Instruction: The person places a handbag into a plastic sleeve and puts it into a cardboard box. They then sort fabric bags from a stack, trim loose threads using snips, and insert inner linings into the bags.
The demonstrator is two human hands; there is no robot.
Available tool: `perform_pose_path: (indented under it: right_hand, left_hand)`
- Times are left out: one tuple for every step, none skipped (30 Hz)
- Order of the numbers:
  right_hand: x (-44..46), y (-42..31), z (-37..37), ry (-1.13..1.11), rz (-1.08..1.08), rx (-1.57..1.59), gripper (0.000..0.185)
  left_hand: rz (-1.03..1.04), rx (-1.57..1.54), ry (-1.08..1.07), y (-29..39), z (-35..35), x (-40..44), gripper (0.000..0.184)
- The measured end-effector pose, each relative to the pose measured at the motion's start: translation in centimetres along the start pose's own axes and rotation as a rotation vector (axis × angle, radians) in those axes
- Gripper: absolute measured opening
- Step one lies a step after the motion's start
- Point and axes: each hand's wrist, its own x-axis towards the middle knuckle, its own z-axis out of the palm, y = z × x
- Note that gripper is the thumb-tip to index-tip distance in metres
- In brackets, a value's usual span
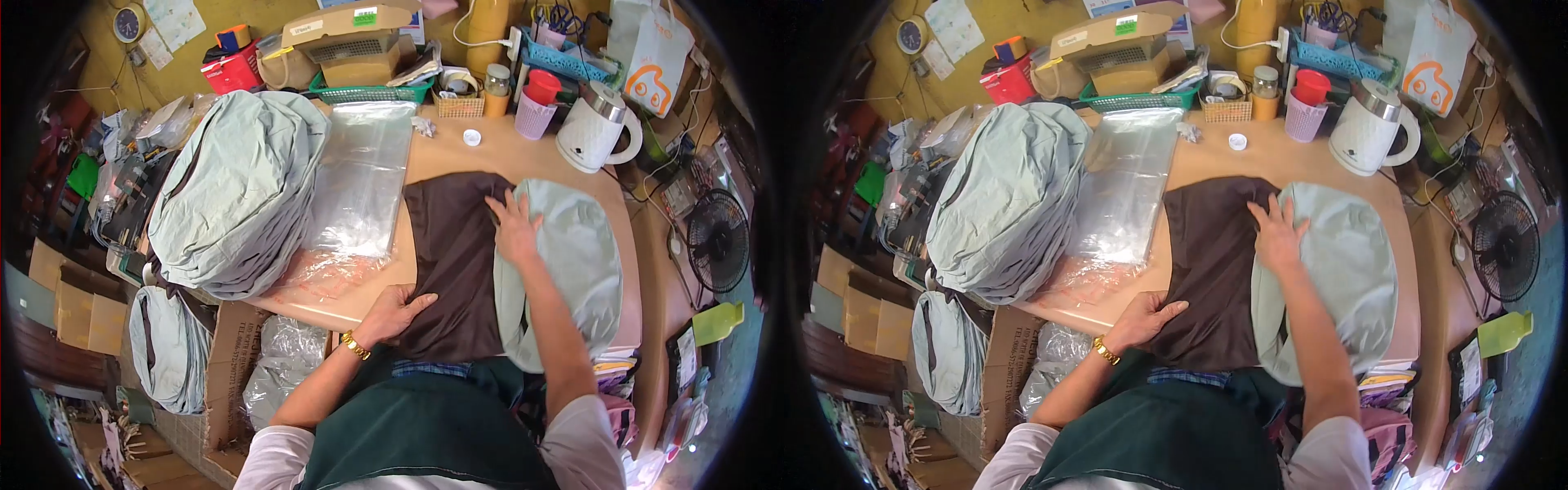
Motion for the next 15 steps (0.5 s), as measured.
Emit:
perform_pose_path:
  right_hand:
    - [1.1,0.4,0.1,-0.004,0.006,0.003,0.057]
    - [2.1,0.7,0.0,-0.024,0.011,-0.003,0.055]
    - [3.2,1.0,-0.1,-0.043,0.012,-0.010,0.053]
    - [4.4,1.5,0.0,-0.047,0.009,-0.012,0.053]
    - [5.5,2.0,0.0,-0.100,0.013,-0.009,0.051]
    - [6.3,2.1,0.0,-0.153,0.017,-0.006,0.050]
    - [6.6,1.5,-1.9,-0.245,0.028,0.001,0.047]
    - [6.4,0.8,-2.9,-0.248,0.021,-0.002,0.047]
    - [6.1,-0.1,-3.5,-0.150,-0.020,-0.037,0.045]
    - [5.5,-1.6,-4.5,-0.053,-0.060,-0.071,0.044]
    - [4.3,-3.1,-5.5,-0.091,-0.100,0.182,0.041]
    - [2.3,-5.3,-6.4,-0.131,-0.137,0.435,0.038]
    - [-0.4,-7.5,-6.5,-0.188,-0.216,0.531,0.040]
    - [-3.1,-9.5,-6.1,-0.242,-0.295,0.628,0.042]
    - [-5.9,-11.5,-5.0,-0.193,-0.352,0.484,0.043]
  left_hand:
    - [0.016,0.008,-0.008,0.0,-0.2,-0.2,0.038]
    - [0.013,0.006,-0.009,0.2,-0.8,-0.7,0.038]
    - [-0.128,0.022,-0.140,1.0,-1.6,-1.5,0.038]
    - [-0.269,0.038,-0.271,1.4,-2.4,-2.1,0.038]
    - [-0.188,0.038,-0.268,0.7,-2.7,-2.5,0.038]
    - [-0.190,0.030,-0.264,0.3,-2.8,-2.9,0.038]
    - [-0.167,0.042,-0.223,-0.1,-2.9,-3.2,0.038]
    - [-0.142,0.055,-0.181,-0.3,-2.9,-3.4,0.038]
    - [-0.142,0.054,-0.176,-0.4,-3.0,-3.4,0.038]
    - [-0.121,0.054,-0.151,-0.5,-2.9,-3.3,0.035]
    - [-0.104,0.052,-0.127,-0.6,-2.6,-3.3,0.033]
    - [-0.111,0.048,-0.122,-0.6,-2.2,-3.3,0.033]
    - [-0.077,0.024,-0.016,-0.4,-1.7,-3.2,0.031]
    - [-0.043,0.002,0.090,-0.3,-1.3,-3.0,0.029]
    - [-0.052,0.002,0.091,-0.2,-1.1,-2.8,0.029]
